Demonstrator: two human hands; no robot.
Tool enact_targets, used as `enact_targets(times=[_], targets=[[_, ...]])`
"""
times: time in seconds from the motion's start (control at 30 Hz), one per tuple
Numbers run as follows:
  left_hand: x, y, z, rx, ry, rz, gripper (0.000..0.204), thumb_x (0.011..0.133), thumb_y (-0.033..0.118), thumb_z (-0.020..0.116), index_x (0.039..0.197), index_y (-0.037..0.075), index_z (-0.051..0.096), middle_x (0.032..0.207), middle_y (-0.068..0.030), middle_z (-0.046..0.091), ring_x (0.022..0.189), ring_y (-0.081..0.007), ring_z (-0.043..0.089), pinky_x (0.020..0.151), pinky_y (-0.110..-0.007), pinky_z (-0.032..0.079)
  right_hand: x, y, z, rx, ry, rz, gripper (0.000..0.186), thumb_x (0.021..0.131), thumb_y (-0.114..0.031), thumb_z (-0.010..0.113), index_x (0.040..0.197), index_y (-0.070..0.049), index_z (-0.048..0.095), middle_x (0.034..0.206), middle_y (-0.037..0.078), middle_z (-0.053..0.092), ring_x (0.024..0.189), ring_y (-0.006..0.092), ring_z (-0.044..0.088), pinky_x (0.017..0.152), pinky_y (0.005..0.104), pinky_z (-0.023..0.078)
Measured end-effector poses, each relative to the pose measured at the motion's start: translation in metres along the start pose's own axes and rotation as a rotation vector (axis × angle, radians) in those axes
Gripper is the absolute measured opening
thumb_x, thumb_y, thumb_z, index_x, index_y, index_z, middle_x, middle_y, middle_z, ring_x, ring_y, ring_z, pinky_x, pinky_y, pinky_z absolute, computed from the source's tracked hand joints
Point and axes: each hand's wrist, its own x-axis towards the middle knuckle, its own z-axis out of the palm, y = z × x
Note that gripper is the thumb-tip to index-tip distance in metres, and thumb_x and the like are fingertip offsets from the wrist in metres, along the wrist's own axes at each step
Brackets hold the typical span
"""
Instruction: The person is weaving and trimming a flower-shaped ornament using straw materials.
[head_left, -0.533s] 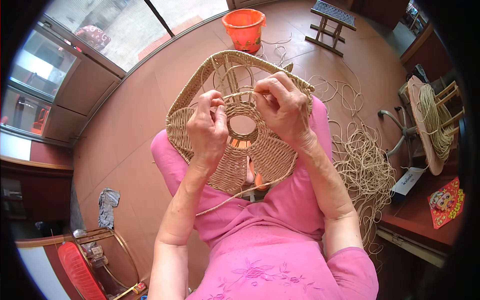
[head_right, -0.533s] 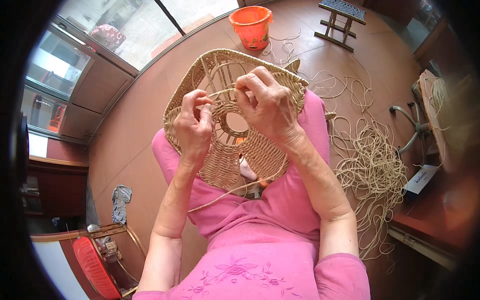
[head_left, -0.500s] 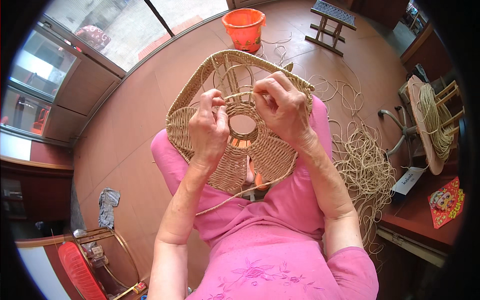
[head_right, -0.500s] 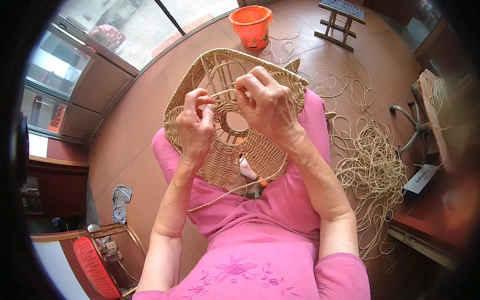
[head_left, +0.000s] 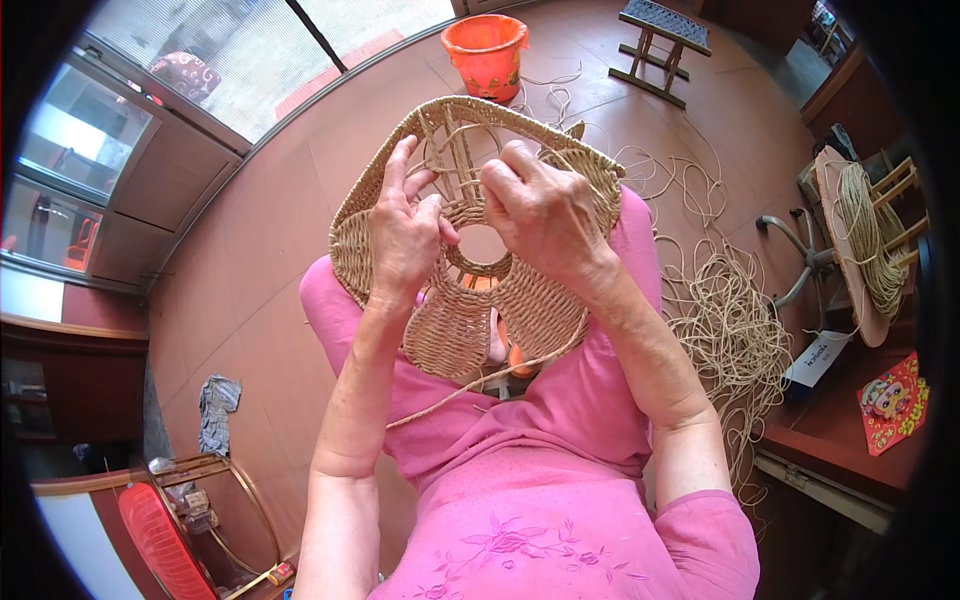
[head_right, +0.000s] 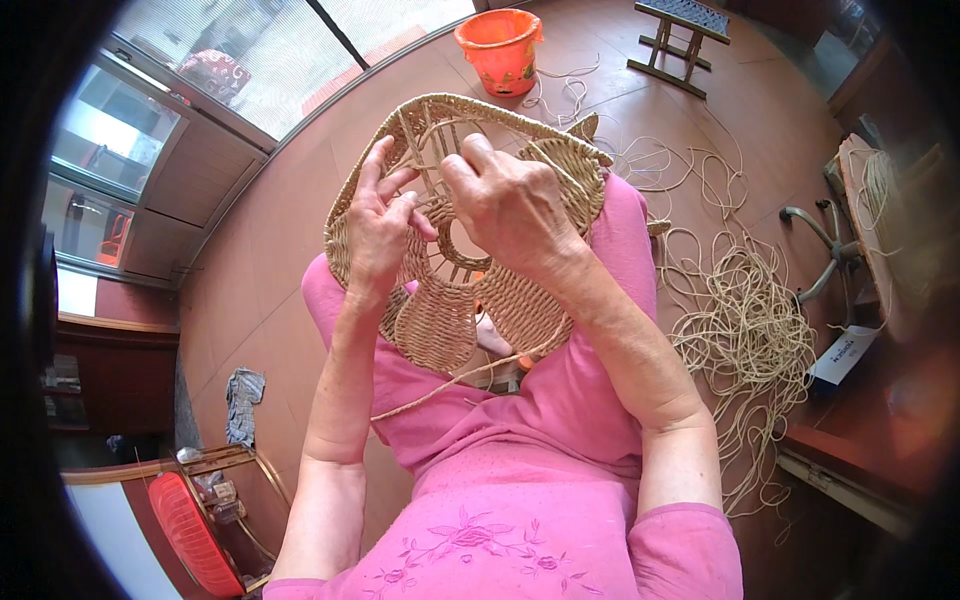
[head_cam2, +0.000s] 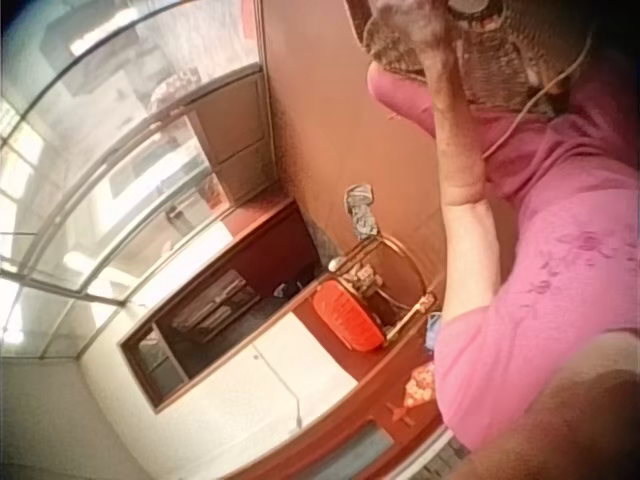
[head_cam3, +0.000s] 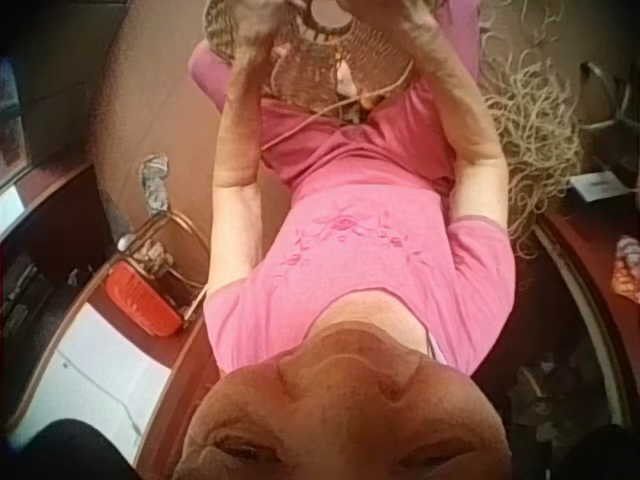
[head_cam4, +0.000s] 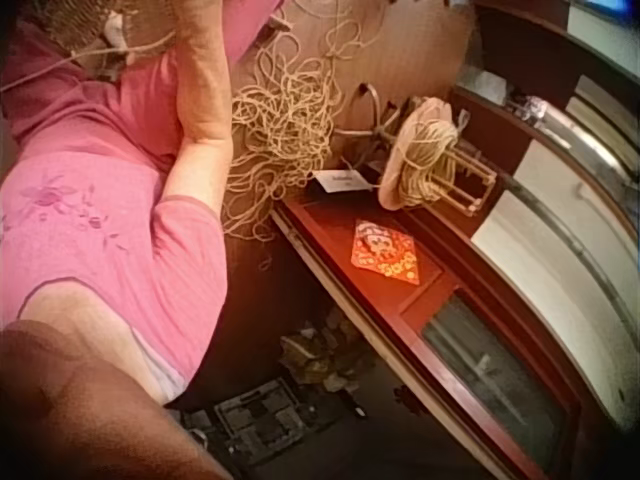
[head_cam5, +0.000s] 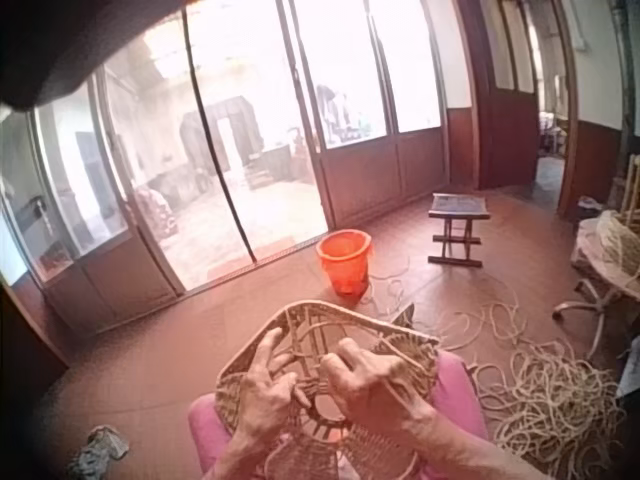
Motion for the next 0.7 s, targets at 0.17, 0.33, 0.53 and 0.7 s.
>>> enact_targets(times=[0.17,0.33,0.53,0.7], targets=[[0.013,0.009,-0.014,-0.219,-0.256,-0.098,0.090,0.081,-0.010,0.045,0.159,0.011,0.005,0.136,-0.0264,0.052,0.059,-0.0111,0.066,0.039,-0.019,0.043,0.003,0.000,0.024,-0.005,-0.081,-0.005,0.013,0.081,-0.010,0.066,0.086,-0.005,0.055,0.084,0.011,0.056,0.062,0.0272,0.067,0.052,0.0385,0.052],[0.026,-0.003,-0.016,-0.341,-0.307,-0.175,0.093,0.080,-0.010,0.045,0.159,0.013,0.002,0.124,-0.0202,0.058,0.056,-0.0121,0.063,0.037,-0.019,0.041,0.003,-0.004,0.019,0.127,0.012,0.033,0.013,0.084,-0.014,0.067,0.086,-0.007,0.056,0.079,0.009,0.058,0.063,0.0288,0.067,0.053,0.0412,0.053],[0.021,-0.006,-0.015,-0.447,-0.236,-0.128,0.089,0.081,-0.009,0.047,0.158,0.010,0.006,0.118,-0.0255,0.059,0.051,-0.0132,0.059,0.035,-0.020,0.038,-0.004,-0.005,0.024,0.251,-0.052,0.044,0.010,0.090,-0.016,0.064,0.088,-0.008,0.058,0.073,0.007,0.060,0.065,0.0281,0.068,0.052,0.0380,0.052],[0.013,-0.007,-0.007,-0.433,-0.158,-0.078,0.091,0.079,-0.014,0.045,0.158,0.010,0.007,0.126,-0.0243,0.056,0.053,-0.0105,0.060,0.036,-0.019,0.038,-0.014,-0.006,0.023,0.172,-0.011,0.034,0.009,0.085,-0.011,0.065,0.088,-0.007,0.058,0.083,0.007,0.062,0.067,0.0262,0.069,0.052,0.0362,0.052]])
